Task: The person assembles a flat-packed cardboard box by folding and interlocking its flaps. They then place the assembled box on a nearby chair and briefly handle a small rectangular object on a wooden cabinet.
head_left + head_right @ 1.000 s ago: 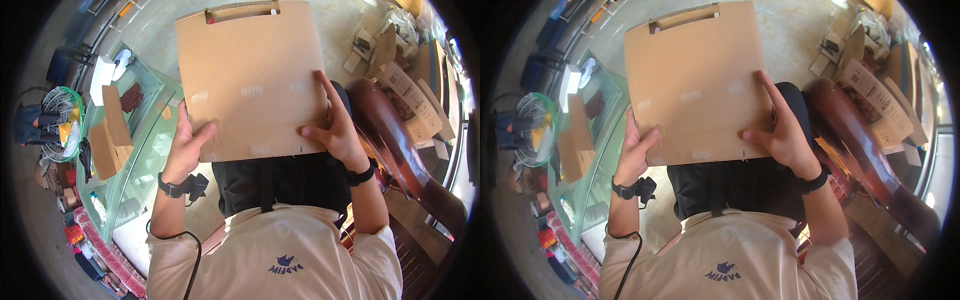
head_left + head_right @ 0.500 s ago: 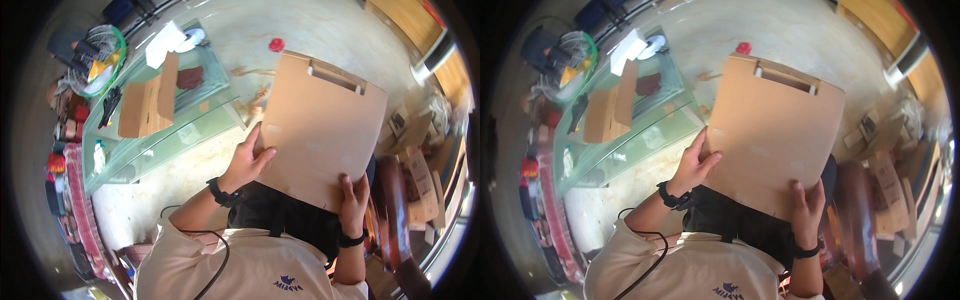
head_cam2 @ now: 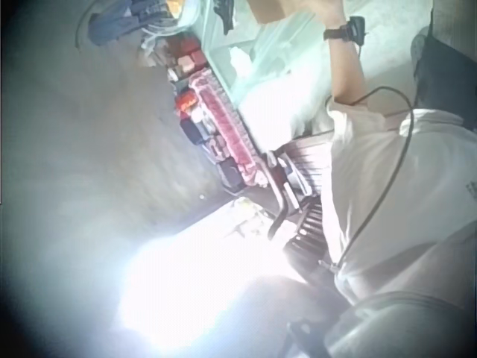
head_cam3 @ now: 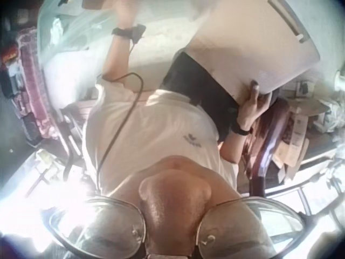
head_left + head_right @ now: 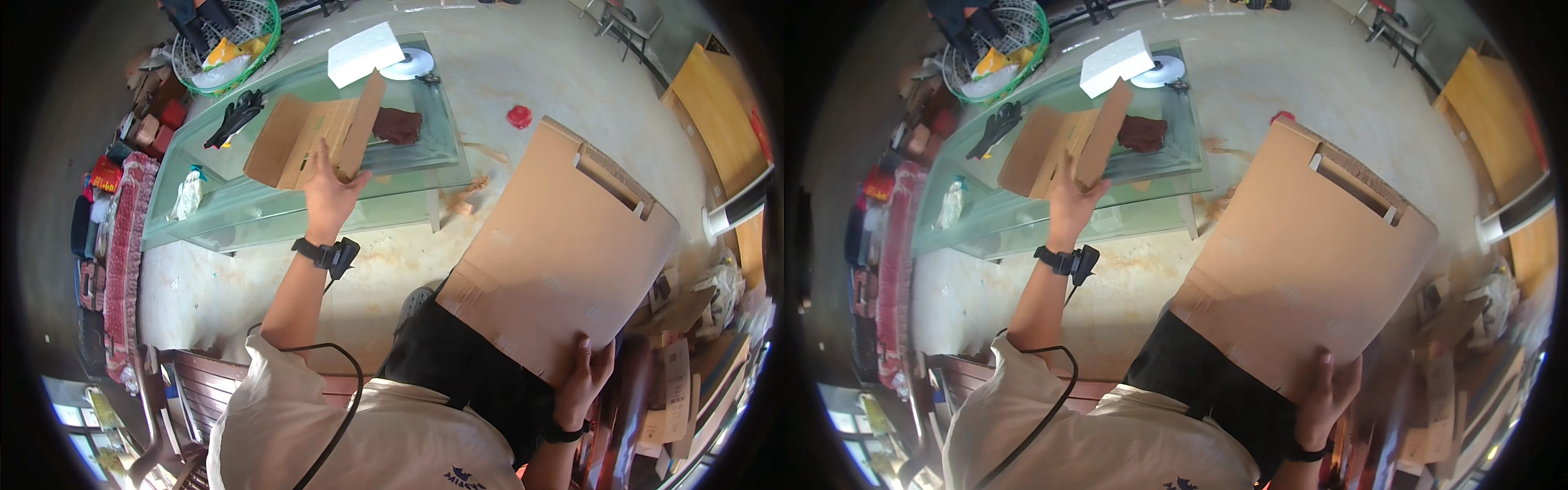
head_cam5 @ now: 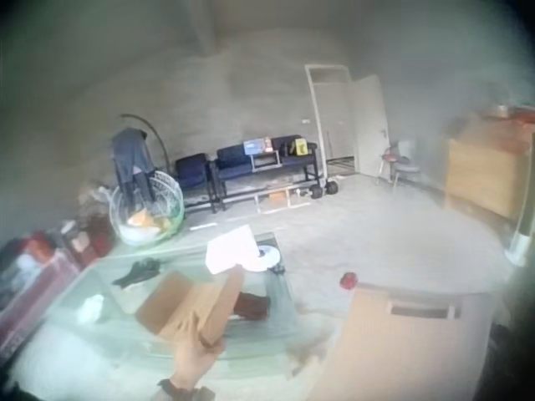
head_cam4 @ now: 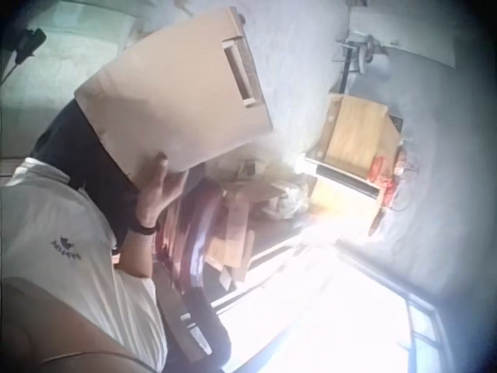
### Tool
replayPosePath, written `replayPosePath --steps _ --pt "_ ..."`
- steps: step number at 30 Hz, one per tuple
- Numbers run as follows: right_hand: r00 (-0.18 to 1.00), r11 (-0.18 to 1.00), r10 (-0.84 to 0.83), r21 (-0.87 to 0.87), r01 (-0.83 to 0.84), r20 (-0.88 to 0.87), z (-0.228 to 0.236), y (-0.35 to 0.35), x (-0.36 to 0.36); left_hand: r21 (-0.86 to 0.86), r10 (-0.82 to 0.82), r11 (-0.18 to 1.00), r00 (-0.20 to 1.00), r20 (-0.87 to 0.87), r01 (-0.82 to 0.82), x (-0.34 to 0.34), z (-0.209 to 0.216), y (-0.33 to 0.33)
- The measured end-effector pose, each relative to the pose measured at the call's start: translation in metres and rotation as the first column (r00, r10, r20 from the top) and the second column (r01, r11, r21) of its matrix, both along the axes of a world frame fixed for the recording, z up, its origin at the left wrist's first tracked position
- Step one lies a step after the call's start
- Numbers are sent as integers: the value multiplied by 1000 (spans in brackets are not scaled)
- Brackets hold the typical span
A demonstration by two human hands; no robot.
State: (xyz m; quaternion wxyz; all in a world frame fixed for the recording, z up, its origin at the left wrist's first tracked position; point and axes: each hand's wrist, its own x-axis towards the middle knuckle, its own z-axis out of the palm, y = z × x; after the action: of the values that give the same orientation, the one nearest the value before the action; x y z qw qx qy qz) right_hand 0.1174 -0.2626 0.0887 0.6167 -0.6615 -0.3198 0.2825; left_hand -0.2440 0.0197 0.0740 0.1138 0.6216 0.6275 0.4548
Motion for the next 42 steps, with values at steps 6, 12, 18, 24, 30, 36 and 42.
replayPosePath --steps 6,12,18,24,30,36,42 --pt "989 992 123 15 -123 -81 11 11 -7 164 -73 963 786 -613 216 -5 -40 -6" --pt "873 909 375 -61 -412 -311 37 29 -8 119 -311 780 545 -779 615 9 -37 -76" --pt "761 723 597 -239 -648 -254 21 73 -8 -16 -459 848 750 476 529 -17 -114 -106" --pt "786 744 552 -262 -615 -277 -5 81 -11 94 -131 990 951 281 109 -29 -100 -102" --pt "767 729 591 -243 -640 -249 -25 79 -15 -284 45 840 462 886 463 -12 -49 -75" --pt "771 733 587 -243 -635 -247 -48 80 -14 82 -328 724 237 914 685 -10 -106 -53" --pt "771 733 600 -241 -637 -213 -48 76 -9 -28 -229 648 230 946 761 -18 -125 -48"
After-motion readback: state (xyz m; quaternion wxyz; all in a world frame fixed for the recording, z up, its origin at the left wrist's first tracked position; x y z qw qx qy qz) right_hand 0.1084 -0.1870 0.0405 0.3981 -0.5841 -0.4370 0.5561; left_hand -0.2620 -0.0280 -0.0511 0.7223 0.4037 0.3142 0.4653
